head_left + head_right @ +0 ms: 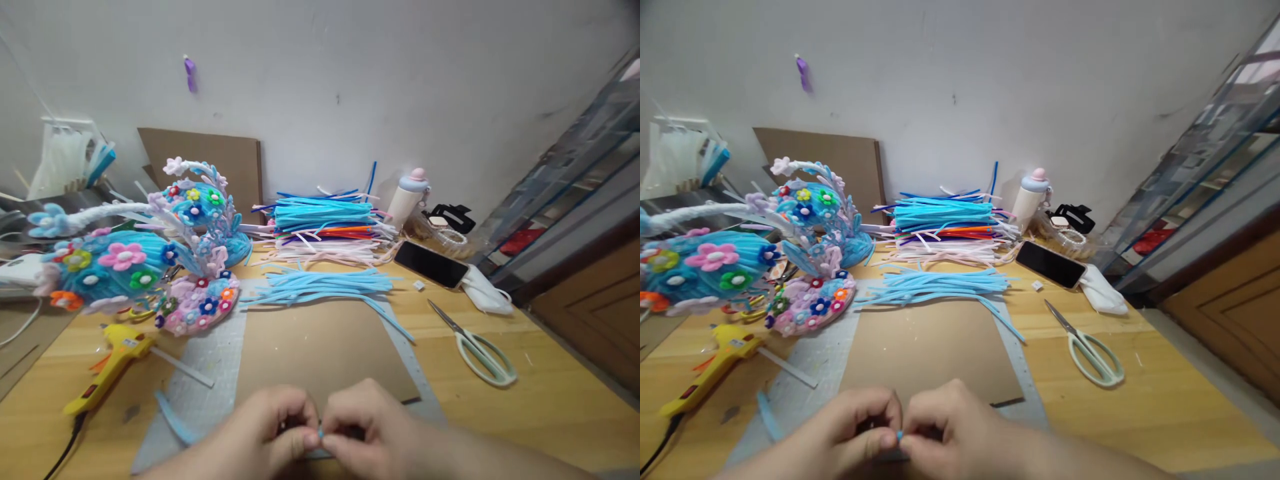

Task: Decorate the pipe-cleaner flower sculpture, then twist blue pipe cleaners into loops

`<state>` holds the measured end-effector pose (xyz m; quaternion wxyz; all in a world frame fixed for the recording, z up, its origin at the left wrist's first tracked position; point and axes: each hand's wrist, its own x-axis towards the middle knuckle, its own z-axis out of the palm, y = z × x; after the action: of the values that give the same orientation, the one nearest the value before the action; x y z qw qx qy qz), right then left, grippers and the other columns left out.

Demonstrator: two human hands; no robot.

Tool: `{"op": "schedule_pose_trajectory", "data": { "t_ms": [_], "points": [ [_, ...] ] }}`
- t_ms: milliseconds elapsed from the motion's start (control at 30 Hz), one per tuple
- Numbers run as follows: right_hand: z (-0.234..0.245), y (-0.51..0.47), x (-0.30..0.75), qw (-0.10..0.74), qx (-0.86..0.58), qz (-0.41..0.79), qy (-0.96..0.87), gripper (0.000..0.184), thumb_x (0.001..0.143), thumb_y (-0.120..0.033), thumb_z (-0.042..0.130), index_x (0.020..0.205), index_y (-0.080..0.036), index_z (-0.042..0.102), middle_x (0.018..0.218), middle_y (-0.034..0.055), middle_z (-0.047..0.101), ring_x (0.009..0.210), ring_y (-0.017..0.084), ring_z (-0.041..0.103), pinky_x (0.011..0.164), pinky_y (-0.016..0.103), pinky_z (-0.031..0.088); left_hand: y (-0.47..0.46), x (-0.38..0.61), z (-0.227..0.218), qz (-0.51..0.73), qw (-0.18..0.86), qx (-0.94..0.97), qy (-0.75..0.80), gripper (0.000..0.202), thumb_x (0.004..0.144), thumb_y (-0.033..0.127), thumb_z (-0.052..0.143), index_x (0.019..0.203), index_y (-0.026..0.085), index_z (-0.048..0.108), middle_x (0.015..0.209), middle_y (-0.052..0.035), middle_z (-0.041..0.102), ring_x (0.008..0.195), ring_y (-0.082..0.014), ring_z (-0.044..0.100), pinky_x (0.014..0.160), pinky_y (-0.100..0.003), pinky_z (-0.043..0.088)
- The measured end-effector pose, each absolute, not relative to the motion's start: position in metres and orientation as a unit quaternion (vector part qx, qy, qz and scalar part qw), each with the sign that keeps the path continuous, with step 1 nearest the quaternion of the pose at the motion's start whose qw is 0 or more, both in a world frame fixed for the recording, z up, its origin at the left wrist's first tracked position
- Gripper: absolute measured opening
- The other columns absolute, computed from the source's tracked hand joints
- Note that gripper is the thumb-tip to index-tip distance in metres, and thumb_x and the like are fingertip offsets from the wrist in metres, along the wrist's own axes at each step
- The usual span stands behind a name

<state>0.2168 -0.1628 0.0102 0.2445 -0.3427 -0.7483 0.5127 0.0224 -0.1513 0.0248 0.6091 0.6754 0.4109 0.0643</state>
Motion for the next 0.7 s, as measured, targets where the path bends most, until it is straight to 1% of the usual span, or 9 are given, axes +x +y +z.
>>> {"op": "schedule_pose_trajectory", "data": {
  "t_ms": [67, 167, 233, 333, 433, 533, 600, 667, 700],
  "points": [
    [0.004, -0.161, 0.216, 0.225, -0.406, 0.652, -0.599, 0.012, 0.073, -0.025, 0.055, 0.065, -0.017, 0.049, 0.049, -0.0071, 0.042, 0.044, 0.006, 0.034, 0.043, 0.018, 0.026, -0.151, 0.020, 0.024, 0.085, 0.428, 0.810, 0.392, 0.018, 0.085, 0.032, 0.048, 0.078, 0.017, 0.055, 0.077, -0.0022, 0.057, 0.070, -0.0138, 0.050, 0.059, -0.023, 0.032],
    [-0.001, -0.156, 0.216, 0.181, -0.379, 0.799, -0.430, 0.009, 0.069, -0.024, 0.056, 0.068, -0.018, 0.049, 0.041, -0.0093, 0.040, 0.034, 0.005, 0.028, 0.036, 0.017, 0.021, -0.152, 0.017, 0.018, 0.081, 0.258, 0.905, 0.329, 0.016, 0.089, 0.022, 0.041, 0.083, 0.019, 0.056, 0.079, -0.0030, 0.060, 0.068, -0.0139, 0.051, 0.057, -0.024, 0.029],
    [-0.001, -0.154, 0.214, 0.162, -0.353, 0.843, -0.372, 0.007, 0.068, -0.021, 0.055, 0.069, -0.019, 0.049, 0.040, -0.0100, 0.039, 0.032, 0.004, 0.022, 0.034, 0.017, 0.016, -0.153, 0.016, 0.015, 0.091, 0.217, 0.922, 0.306, 0.012, 0.085, 0.017, 0.044, 0.084, 0.020, 0.055, 0.079, -0.0026, 0.060, 0.065, -0.0138, 0.049, 0.055, -0.025, 0.027],
    [0.001, -0.154, 0.211, 0.163, -0.341, 0.845, -0.378, 0.012, 0.069, -0.025, 0.057, 0.070, -0.019, 0.047, 0.043, -0.0098, 0.040, 0.033, 0.004, 0.022, 0.035, 0.017, 0.017, -0.153, 0.017, 0.014, 0.118, 0.299, 0.890, 0.322, 0.013, 0.084, 0.018, 0.043, 0.075, 0.019, 0.051, 0.071, -0.0007, 0.056, 0.062, -0.0123, 0.046, 0.054, -0.024, 0.027],
    [0.006, -0.157, 0.211, 0.229, -0.359, 0.689, -0.587, 0.018, 0.074, -0.030, 0.057, 0.065, -0.018, 0.047, 0.051, -0.0067, 0.042, 0.043, 0.005, 0.032, 0.043, 0.018, 0.026, -0.153, 0.021, 0.014, 0.154, 0.504, 0.761, 0.378, 0.028, 0.085, 0.034, 0.043, 0.064, 0.017, 0.045, 0.062, 0.0018, 0.047, 0.061, -0.0110, 0.041, 0.056, -0.022, 0.029],
    [0.012, -0.160, 0.216, 0.255, -0.277, 0.303, -0.875, 0.016, 0.081, -0.018, 0.046, 0.066, -0.018, 0.052, 0.053, -0.0034, 0.045, 0.048, 0.008, 0.034, 0.045, 0.023, 0.022, -0.154, 0.024, 0.009, 0.160, 0.704, 0.567, 0.396, 0.038, 0.073, 0.053, 0.055, 0.063, 0.018, 0.043, 0.055, 0.0056, 0.039, 0.051, -0.0080, 0.032, 0.048, -0.021, 0.024],
    [0.013, -0.163, 0.219, 0.240, -0.194, 0.076, -0.948, 0.017, 0.083, -0.012, 0.044, 0.074, -0.019, 0.056, 0.054, -0.0014, 0.050, 0.047, 0.010, 0.034, 0.044, 0.026, 0.018, -0.155, 0.024, 0.006, 0.125, 0.787, 0.459, 0.393, 0.042, 0.065, 0.056, 0.061, 0.066, 0.018, 0.043, 0.051, 0.0077, 0.037, 0.043, -0.0057, 0.024, 0.042, -0.020, 0.018],
    [0.011, -0.164, 0.220, 0.241, -0.188, 0.024, -0.952, 0.017, 0.085, -0.014, 0.043, 0.078, -0.019, 0.057, 0.056, 0.0002, 0.054, 0.048, 0.010, 0.037, 0.044, 0.026, 0.019, -0.155, 0.023, 0.005, 0.090, 0.811, 0.419, 0.398, 0.042, 0.063, 0.056, 0.062, 0.068, 0.019, 0.044, 0.050, 0.0082, 0.038, 0.039, -0.0051, 0.022, 0.039, -0.021, 0.015],
    [0.009, -0.164, 0.220, 0.247, -0.221, 0.078, -0.940, 0.017, 0.086, -0.017, 0.043, 0.077, -0.019, 0.057, 0.058, 0.0007, 0.055, 0.050, 0.010, 0.040, 0.045, 0.025, 0.022, -0.155, 0.023, 0.006, 0.091, 0.801, 0.431, 0.405, 0.042, 0.065, 0.057, 0.061, 0.068, 0.019, 0.045, 0.049, 0.0082, 0.037, 0.039, -0.0054, 0.022, 0.039, -0.021, 0.015]
  ]
}}
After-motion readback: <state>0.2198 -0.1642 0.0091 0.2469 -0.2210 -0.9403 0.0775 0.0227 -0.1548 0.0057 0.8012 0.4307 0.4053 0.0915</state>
